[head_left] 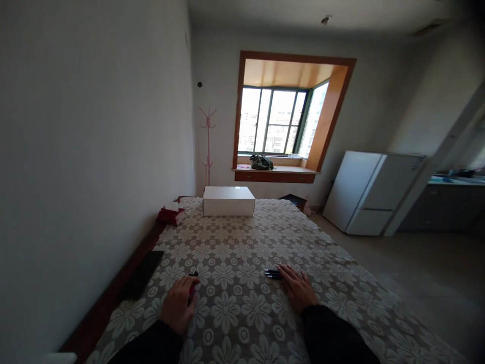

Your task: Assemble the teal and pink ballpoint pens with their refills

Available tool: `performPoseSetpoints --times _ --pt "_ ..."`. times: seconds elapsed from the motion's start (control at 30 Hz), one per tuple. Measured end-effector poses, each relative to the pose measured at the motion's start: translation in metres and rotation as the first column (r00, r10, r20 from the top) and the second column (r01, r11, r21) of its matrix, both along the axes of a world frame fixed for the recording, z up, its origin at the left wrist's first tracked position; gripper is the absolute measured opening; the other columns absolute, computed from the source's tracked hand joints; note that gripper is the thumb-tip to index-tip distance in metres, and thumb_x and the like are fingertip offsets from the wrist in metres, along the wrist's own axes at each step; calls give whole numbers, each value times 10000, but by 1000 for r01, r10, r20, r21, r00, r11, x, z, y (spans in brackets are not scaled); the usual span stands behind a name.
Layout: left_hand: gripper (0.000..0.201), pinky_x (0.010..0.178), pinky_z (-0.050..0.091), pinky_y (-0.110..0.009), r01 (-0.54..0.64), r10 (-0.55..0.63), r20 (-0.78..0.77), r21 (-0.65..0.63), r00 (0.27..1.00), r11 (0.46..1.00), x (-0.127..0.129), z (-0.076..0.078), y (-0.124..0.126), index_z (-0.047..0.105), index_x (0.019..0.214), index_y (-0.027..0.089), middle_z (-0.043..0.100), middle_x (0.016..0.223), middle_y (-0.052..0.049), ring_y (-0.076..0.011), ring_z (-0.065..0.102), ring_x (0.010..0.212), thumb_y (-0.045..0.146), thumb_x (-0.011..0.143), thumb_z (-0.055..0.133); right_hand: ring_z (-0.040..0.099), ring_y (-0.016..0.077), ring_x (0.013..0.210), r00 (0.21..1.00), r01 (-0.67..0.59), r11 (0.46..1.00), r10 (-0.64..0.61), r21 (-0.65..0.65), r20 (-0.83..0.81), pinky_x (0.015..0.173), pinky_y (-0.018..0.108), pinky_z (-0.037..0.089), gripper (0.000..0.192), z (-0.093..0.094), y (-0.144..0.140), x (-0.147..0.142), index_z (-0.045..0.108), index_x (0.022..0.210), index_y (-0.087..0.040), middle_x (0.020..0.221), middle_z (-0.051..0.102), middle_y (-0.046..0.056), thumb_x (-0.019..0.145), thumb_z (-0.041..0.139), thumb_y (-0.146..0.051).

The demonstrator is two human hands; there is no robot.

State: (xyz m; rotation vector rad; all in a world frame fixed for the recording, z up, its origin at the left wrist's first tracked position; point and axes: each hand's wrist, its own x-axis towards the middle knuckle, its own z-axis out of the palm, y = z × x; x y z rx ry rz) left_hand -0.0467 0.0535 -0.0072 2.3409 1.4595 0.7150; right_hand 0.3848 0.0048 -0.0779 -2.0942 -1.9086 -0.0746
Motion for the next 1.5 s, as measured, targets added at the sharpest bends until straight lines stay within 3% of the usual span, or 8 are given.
performPoseSetpoints --times 0.3,0.57,0.7,0.93,1.13,1.27,1.37,1.5 --pt "301 945 486 -426 -63 57 85 63 995 996 -1 -1 -1 688 1106 220 721 1123 -91 -251 662 1072 174 930 448 473 321 1423 998 -25 997 20 71 65 1182 647 269 533 -19 6 17 558 1460 -301 1517 551 58 958 399 -382" --pt "191 774 557 -351 -46 -33 437 170 899 984 10 11 -14 642 1052 182 663 1135 -98 -152 623 735 215 911 519 619 287 1235 963 -187 889 251 419 -101 1169 541 329 314 53 -16 -46 728 1171 -280 1261 719 87 985 485 -351" --pt "207 735 549 -323 76 -143 531 147 835 986 25 17 -39 573 1114 205 648 1131 -95 -151 628 763 207 912 528 701 242 892 703 -378 886 463 267 -541 828 383 547 341 73 -41 -119 755 1012 -234 960 759 94 1008 502 -464" --pt "131 777 549 -324 387 -368 552 87 748 918 45 7 -78 533 904 230 665 1012 -87 -196 658 891 249 884 662 646 185 698 112 -490 867 170 94 -979 617 306 524 581 51 -72 -190 681 1279 -222 880 734 63 892 641 -654" --pt "77 848 547 -331 436 -391 466 13 794 900 40 -4 -66 566 940 236 694 984 -68 -200 677 943 284 921 625 675 213 863 -84 -319 939 107 128 -991 773 340 560 487 43 -66 -184 692 837 -186 959 726 95 897 631 -666" --pt "178 969 534 -386 355 -327 297 -45 897 934 36 -15 -55 596 1094 226 690 1146 -83 -227 656 1096 294 932 564 414 85 425 -221 -326 944 -15 59 -975 425 213 379 524 39 -67 -186 520 747 -207 515 463 -58 882 617 -704" --pt "337 1130 443 -479 334 -328 165 -13 930 942 35 -24 -51 592 1228 220 637 1348 -100 -272 566 1300 298 900 592 199 42 406 -228 -340 940 -92 -10 -969 375 172 153 506 43 -70 -189 539 900 -221 532 324 -119 823 688 -698" --pt "399 1202 375 -513 324 -329 25 115 944 939 31 -27 -43 598 1291 201 568 1475 -105 -293 430 1454 241 896 556 291 62 475 -120 -297 955 -50 -12 -991 426 193 178 490 55 -74 -190 551 962 -226 626 428 -76 831 672 -683"
